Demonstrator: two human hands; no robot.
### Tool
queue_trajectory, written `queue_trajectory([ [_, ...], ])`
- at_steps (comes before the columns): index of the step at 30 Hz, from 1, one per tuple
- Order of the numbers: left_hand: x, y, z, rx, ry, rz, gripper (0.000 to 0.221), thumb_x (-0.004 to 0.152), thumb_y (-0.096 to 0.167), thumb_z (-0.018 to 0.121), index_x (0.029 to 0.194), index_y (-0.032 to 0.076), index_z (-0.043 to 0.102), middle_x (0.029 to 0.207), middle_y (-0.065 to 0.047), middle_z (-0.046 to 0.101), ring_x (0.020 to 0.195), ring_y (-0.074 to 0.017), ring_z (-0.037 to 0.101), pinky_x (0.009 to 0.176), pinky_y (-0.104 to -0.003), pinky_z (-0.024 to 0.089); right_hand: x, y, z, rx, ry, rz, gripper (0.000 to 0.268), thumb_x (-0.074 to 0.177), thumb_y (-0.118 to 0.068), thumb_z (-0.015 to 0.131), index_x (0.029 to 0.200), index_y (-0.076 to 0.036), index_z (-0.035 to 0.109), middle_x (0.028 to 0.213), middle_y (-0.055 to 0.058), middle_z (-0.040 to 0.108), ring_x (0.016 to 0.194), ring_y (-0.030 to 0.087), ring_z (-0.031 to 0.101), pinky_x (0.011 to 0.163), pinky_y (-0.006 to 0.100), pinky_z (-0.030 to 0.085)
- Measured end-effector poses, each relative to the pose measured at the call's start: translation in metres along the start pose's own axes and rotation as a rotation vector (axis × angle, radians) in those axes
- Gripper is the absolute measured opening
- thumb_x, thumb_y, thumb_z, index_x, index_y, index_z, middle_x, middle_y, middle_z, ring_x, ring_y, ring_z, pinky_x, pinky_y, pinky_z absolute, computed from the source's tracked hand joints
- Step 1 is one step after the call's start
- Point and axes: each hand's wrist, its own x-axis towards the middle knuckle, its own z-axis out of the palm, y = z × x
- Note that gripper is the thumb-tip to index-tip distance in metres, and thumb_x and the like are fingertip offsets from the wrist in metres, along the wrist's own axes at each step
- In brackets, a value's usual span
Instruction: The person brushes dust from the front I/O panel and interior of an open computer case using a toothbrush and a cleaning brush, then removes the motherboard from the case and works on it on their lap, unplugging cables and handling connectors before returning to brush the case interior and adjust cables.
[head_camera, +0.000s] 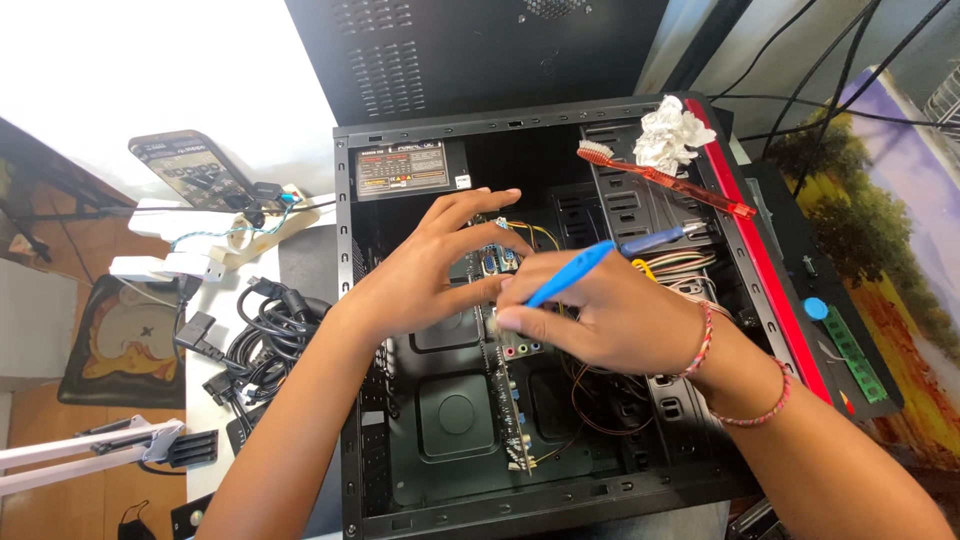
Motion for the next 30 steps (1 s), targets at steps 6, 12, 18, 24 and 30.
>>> queue_trajectory([
  [6,0.0,0.003,-0.002,0.004,-0.005,0.007,0.036,0.086,0.023,0.077,0.12,0.016,0.071,0.162,-0.012,0.043,0.152,-0.0405,0.032,0.119,-0.057,0.034,0.0,0.005,-0.002,-0.055,0.021,-0.006,0.023,0.098,-0.027,0.066,0.092,-0.007,0.074,0.082,0.004,0.073,0.072,0.017,0.07,0.066,0.032,0.055],
  [12,0.003,0.007,-0.001,0.011,-0.021,-0.028,0.037,0.084,0.027,0.078,0.119,0.015,0.072,0.16,-0.012,0.042,0.151,-0.0406,0.03,0.117,-0.057,0.032,-0.001,0.007,-0.007,-0.076,0.06,0.049,0.022,0.095,-0.027,0.068,0.096,-0.007,0.077,0.079,0.005,0.072,0.067,0.018,0.068,0.06,0.033,0.052],
  [18,0.004,0.012,-0.002,0.031,-0.025,-0.02,0.038,0.087,0.029,0.076,0.122,0.014,0.07,0.162,-0.011,0.043,0.152,-0.0391,0.031,0.118,-0.055,0.033,-0.006,0.012,-0.012,-0.011,0.061,-0.062,0.021,0.098,-0.026,0.068,0.096,-0.007,0.078,0.09,0.005,0.077,0.081,0.017,0.074,0.073,0.031,0.058],
  [24,0.01,0.016,0.002,0.072,-0.03,-0.061,0.036,0.088,0.036,0.074,0.118,0.016,0.073,0.16,-0.011,0.044,0.151,-0.0377,0.031,0.116,-0.055,0.032,-0.01,0.016,-0.027,-0.049,-0.056,0.048,0.025,0.096,-0.03,0.067,0.09,-0.01,0.079,0.083,0.003,0.079,0.077,0.018,0.077,0.076,0.033,0.058],
  [30,0.008,0.016,0.003,0.034,-0.018,-0.022,0.036,0.091,0.038,0.071,0.118,0.016,0.072,0.159,-0.012,0.045,0.15,-0.0366,0.035,0.117,-0.053,0.035,-0.023,0.037,-0.054,-0.275,0.291,0.192,0.039,0.102,-0.036,0.062,0.083,-0.004,0.071,0.065,0.008,0.07,0.072,0.02,0.076,0.091,0.036,0.056],
])
